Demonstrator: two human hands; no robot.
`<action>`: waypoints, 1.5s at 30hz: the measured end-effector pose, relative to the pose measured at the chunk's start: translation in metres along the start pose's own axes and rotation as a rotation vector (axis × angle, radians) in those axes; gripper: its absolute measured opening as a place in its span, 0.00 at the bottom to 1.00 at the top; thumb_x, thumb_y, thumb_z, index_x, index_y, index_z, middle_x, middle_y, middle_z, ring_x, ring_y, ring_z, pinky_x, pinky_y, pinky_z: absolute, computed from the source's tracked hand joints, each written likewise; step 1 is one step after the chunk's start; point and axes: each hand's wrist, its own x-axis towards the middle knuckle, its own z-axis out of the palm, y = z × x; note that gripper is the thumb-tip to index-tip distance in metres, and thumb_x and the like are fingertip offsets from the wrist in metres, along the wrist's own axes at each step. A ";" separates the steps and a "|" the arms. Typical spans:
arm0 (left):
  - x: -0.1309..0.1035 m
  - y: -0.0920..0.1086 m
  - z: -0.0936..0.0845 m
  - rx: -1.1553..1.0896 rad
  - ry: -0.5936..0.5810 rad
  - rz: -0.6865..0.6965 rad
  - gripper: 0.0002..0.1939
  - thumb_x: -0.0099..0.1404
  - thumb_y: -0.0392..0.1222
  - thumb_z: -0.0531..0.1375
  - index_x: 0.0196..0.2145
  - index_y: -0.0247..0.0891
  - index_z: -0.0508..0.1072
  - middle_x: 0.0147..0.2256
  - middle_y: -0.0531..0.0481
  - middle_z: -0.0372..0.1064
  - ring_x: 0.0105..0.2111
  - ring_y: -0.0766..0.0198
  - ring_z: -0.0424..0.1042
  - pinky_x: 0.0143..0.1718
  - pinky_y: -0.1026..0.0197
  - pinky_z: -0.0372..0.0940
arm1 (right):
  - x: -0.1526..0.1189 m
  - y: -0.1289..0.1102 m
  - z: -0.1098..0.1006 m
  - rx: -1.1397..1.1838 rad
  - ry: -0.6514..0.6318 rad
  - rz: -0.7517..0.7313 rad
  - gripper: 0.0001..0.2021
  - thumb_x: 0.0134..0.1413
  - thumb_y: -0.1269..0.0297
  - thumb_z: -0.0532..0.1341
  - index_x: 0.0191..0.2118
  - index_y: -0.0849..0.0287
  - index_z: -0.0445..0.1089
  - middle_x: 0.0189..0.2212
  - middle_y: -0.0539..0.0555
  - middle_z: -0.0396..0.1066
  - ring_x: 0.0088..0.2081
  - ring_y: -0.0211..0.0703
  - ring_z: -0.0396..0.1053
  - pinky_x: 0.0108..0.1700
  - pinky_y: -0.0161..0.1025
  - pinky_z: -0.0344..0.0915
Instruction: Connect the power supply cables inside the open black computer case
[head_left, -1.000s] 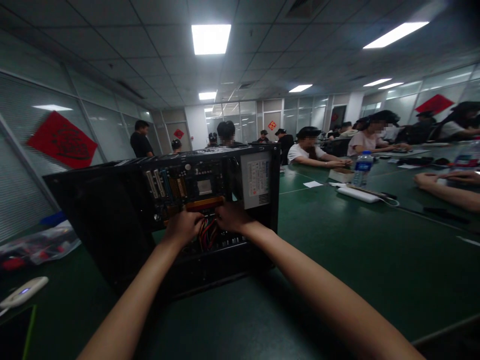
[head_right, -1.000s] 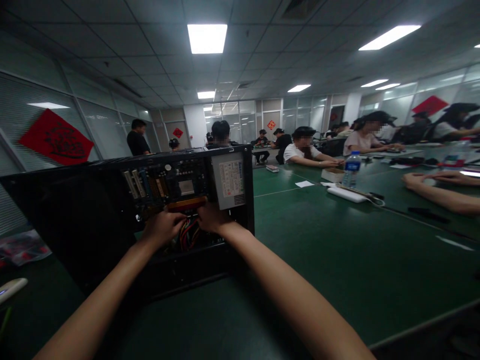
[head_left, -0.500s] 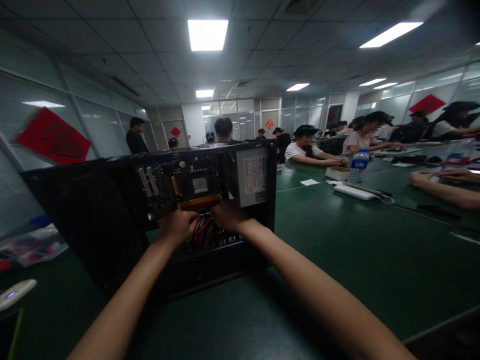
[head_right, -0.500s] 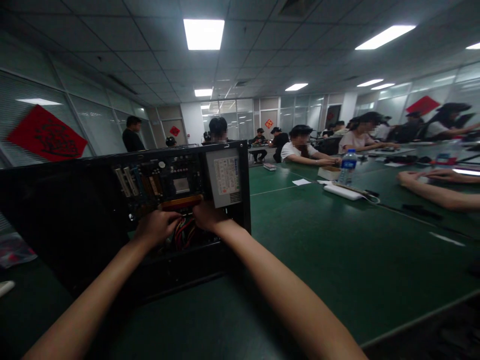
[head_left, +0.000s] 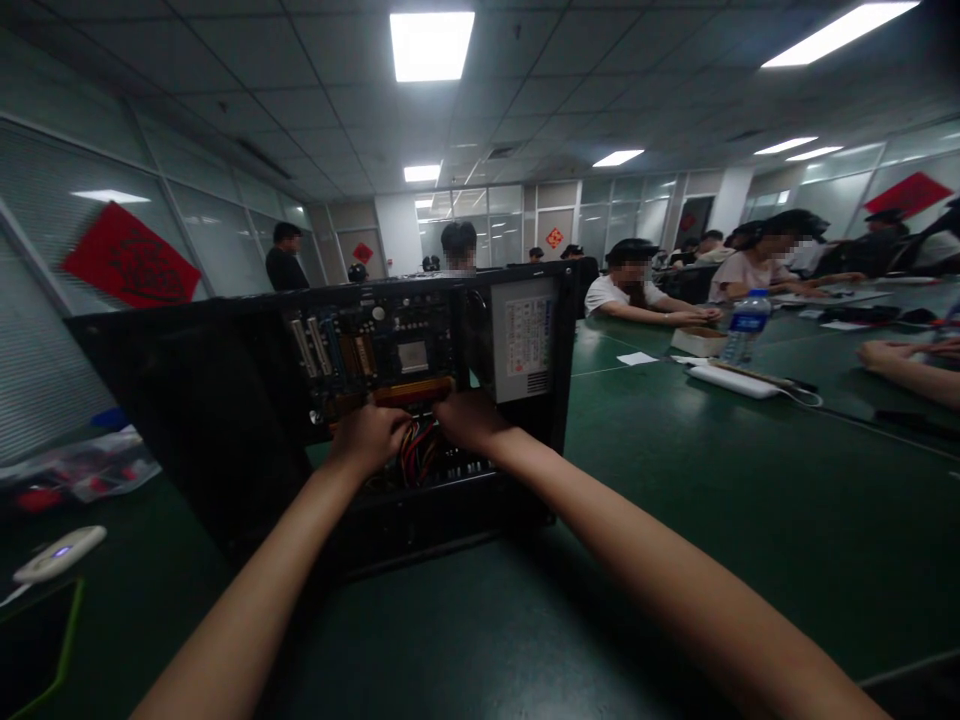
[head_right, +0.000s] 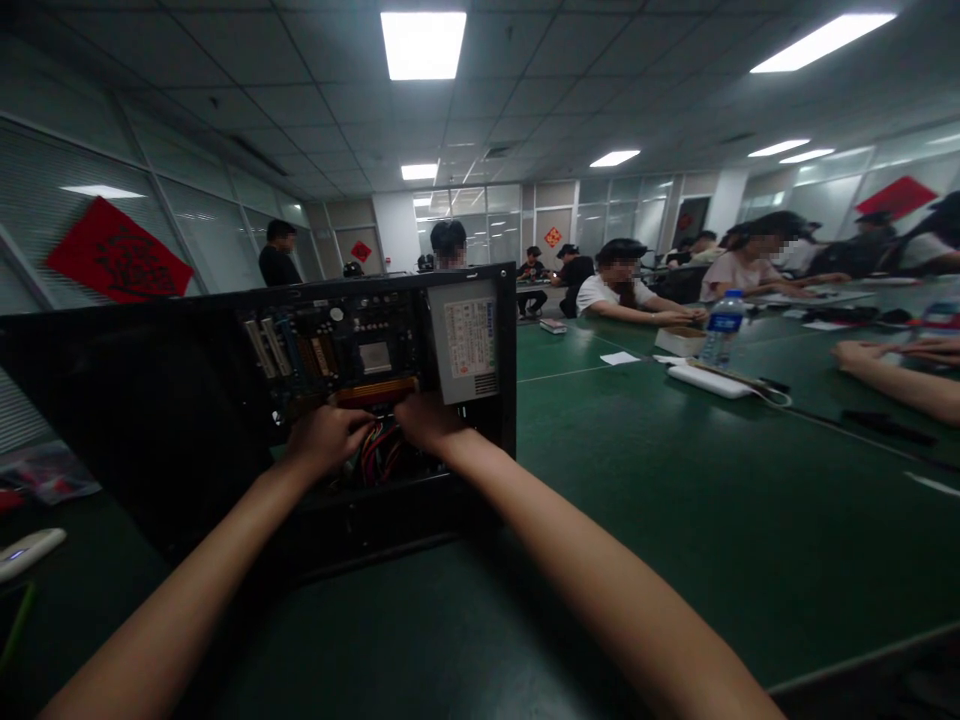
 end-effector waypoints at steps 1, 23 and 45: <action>0.000 0.001 0.000 0.004 -0.003 -0.001 0.15 0.67 0.47 0.56 0.45 0.48 0.81 0.41 0.48 0.80 0.40 0.52 0.78 0.38 0.57 0.69 | 0.000 0.000 -0.001 -0.007 -0.002 -0.004 0.15 0.61 0.74 0.53 0.46 0.66 0.76 0.41 0.70 0.76 0.46 0.55 0.76 0.44 0.42 0.69; -0.003 0.003 -0.002 0.035 0.004 0.003 0.15 0.68 0.47 0.55 0.45 0.47 0.80 0.42 0.49 0.80 0.42 0.53 0.78 0.38 0.59 0.68 | 0.011 0.006 0.009 0.055 0.037 0.020 0.19 0.63 0.73 0.50 0.52 0.69 0.73 0.49 0.75 0.72 0.51 0.57 0.72 0.50 0.46 0.66; -0.120 -0.025 -0.044 0.052 -0.431 -0.232 0.25 0.60 0.62 0.57 0.43 0.42 0.79 0.41 0.43 0.79 0.43 0.46 0.76 0.41 0.54 0.66 | -0.084 0.007 0.015 0.103 -0.067 -0.090 0.24 0.54 0.43 0.63 0.38 0.63 0.80 0.34 0.64 0.78 0.38 0.57 0.77 0.39 0.43 0.71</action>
